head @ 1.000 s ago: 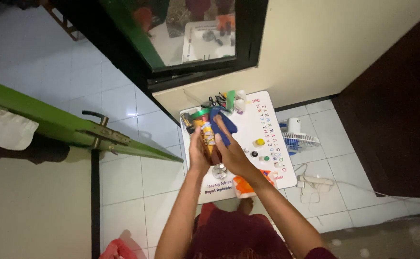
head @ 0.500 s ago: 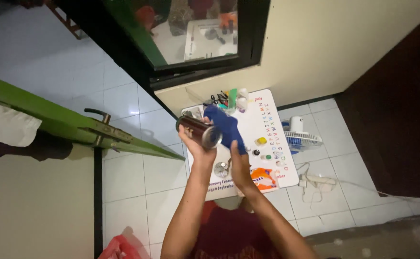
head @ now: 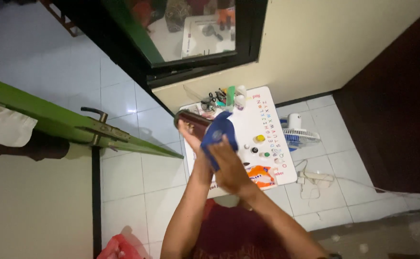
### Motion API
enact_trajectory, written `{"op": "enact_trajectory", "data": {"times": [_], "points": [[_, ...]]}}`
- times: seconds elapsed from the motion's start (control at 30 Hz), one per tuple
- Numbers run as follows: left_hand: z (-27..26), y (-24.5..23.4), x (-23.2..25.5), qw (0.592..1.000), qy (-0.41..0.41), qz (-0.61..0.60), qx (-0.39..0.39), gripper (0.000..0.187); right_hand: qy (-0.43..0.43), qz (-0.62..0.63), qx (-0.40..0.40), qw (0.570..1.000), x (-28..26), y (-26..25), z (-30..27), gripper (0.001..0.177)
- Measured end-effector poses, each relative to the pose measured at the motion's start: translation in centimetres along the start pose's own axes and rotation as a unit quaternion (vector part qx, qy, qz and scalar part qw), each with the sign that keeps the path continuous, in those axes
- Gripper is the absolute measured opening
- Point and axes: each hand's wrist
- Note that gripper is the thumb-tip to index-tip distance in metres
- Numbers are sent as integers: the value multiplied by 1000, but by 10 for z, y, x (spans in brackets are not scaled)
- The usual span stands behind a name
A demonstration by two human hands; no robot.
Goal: Organizing various small items including bottles, containers, and a blue cloth on a small white table.
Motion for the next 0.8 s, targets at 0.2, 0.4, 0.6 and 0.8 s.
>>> {"op": "enact_trajectory", "data": {"times": [0.2, 0.4, 0.6, 0.8], "points": [[-5, 3, 2, 997, -28, 0, -70, 65, -61, -177, -9, 982, 33, 14, -34, 45], [-46, 20, 12, 984, -63, 16, -169, 86, 159, 201, 36, 966, 33, 12, -45, 48], [-62, 2, 14, 962, -116, 171, -178, 77, 365, 365, 59, 855, -30, -54, 43, 46], [-3, -75, 8, 958, -33, 251, -135, 81, 624, 288, -33, 726, -23, -50, 36, 94]]}}
Point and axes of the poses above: each hand's wrist, its own z-axis towards the middle knuckle, its own y-axis out of the palm, x = y × z, and after that the axes turned 6 degrees about -y, right-handed
